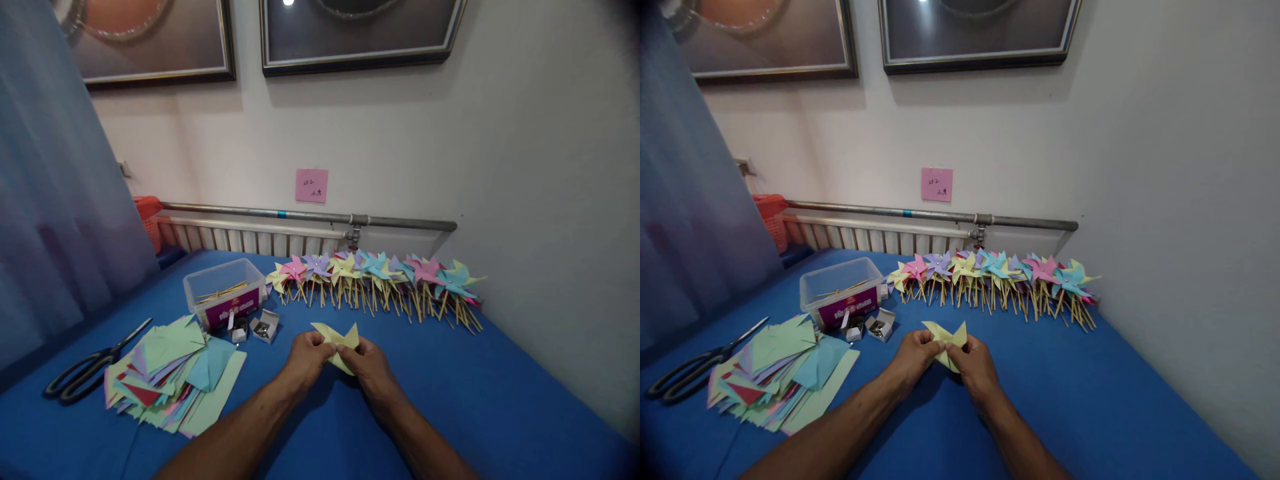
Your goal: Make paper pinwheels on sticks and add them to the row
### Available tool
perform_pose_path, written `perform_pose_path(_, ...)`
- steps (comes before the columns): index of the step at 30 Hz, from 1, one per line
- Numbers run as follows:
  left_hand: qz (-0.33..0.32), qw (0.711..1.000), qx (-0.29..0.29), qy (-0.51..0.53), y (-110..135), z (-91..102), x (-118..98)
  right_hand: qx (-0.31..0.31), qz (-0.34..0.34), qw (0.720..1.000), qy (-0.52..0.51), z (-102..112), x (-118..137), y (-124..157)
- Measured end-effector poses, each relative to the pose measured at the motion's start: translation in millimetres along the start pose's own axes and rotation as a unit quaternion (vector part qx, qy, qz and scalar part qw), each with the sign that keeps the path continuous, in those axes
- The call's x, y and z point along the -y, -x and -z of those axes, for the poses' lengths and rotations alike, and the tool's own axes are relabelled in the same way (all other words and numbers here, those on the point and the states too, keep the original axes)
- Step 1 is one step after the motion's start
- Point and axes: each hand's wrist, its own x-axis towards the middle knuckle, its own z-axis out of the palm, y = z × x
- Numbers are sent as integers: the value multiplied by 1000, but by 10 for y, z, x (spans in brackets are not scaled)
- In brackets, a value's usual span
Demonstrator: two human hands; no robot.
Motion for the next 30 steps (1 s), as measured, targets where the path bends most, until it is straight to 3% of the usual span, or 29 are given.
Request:
perform_pose_path(9, 14, 998, 18, 58, 18, 61, -84, 4, -19, 999, -26, -25, 62, 61)
perform_pose_path(21, 38, 999, 15, 6, -33, 69, -30, -29, -15, 999, -23, -77, 213, 122)
perform_pose_path(24, 34, 999, 14, -40, -37, 72, -47, -40, -14, 999, -18, -76, 243, 152)
perform_pose_path(27, -18, 990, -12, -137, -58, 204, -182, -54, -19, 998, -7, -54, 232, 156)
perform_pose_path(29, -82, 961, -24, -264, -70, 398, -350, -62, -19, 998, 2, -37, 214, 153)
perform_pose_path(30, -121, 929, -26, -350, -73, 518, -447, -66, -18, 998, 5, -31, 207, 153)
